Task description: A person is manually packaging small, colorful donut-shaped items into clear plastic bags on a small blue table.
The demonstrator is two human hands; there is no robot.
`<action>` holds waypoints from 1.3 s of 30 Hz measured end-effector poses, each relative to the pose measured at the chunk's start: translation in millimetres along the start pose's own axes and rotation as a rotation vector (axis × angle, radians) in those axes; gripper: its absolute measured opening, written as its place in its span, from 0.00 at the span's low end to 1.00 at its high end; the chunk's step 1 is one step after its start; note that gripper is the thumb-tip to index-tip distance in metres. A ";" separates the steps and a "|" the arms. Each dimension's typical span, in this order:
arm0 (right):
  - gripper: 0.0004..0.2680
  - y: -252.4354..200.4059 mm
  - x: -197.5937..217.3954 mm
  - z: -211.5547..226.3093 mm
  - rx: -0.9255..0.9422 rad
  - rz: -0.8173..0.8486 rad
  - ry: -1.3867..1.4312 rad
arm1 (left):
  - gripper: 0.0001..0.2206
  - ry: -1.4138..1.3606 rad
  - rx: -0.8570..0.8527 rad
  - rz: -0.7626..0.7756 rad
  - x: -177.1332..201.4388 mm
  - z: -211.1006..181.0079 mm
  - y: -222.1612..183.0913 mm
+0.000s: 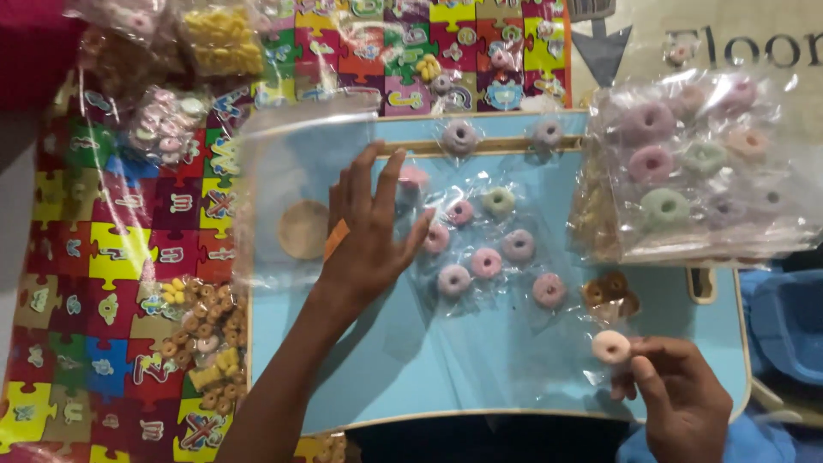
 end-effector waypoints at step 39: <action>0.25 -17.8 -68.0 48.0 0.102 0.521 -0.306 | 0.11 -0.527 -0.614 0.446 1.1 -123.7 -80.4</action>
Point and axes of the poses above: each hand's wrist, its own y-axis towards the middle knuckle, its own x-axis out of the back of the hand, z = x × y, the point moved 6 cm from there along y, towards the middle knuckle, and after that the axes turned 11 degrees about x, right-handed, at the moved point
